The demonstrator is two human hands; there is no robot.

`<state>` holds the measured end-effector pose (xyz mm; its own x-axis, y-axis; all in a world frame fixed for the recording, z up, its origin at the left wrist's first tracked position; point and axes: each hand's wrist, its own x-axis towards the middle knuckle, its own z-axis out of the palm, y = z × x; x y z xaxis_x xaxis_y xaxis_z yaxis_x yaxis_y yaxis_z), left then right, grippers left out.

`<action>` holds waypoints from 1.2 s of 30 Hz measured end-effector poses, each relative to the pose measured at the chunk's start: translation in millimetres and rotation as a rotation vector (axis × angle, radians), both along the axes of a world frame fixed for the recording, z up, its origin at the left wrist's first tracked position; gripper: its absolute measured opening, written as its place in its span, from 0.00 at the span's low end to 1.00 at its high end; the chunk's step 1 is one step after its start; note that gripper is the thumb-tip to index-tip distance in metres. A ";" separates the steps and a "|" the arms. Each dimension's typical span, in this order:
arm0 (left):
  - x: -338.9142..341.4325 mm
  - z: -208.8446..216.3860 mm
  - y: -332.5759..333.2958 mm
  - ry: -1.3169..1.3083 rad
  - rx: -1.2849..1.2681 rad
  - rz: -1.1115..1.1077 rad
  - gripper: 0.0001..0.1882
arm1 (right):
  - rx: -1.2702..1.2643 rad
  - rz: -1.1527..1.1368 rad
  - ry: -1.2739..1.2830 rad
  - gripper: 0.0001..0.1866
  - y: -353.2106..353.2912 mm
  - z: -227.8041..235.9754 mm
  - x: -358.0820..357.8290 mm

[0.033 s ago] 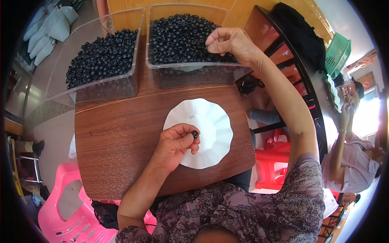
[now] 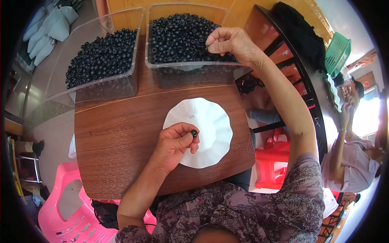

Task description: Assembling small metallic pins or components into black plastic housings by hand.

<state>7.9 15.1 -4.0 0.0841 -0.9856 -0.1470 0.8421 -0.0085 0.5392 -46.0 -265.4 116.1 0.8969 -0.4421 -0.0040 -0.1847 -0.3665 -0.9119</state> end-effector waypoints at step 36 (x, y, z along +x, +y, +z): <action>4.7 0.9 -1.4 -0.102 -0.015 0.115 0.09 | 0.299 -0.130 -0.108 0.07 148.2 -79.1 -99.3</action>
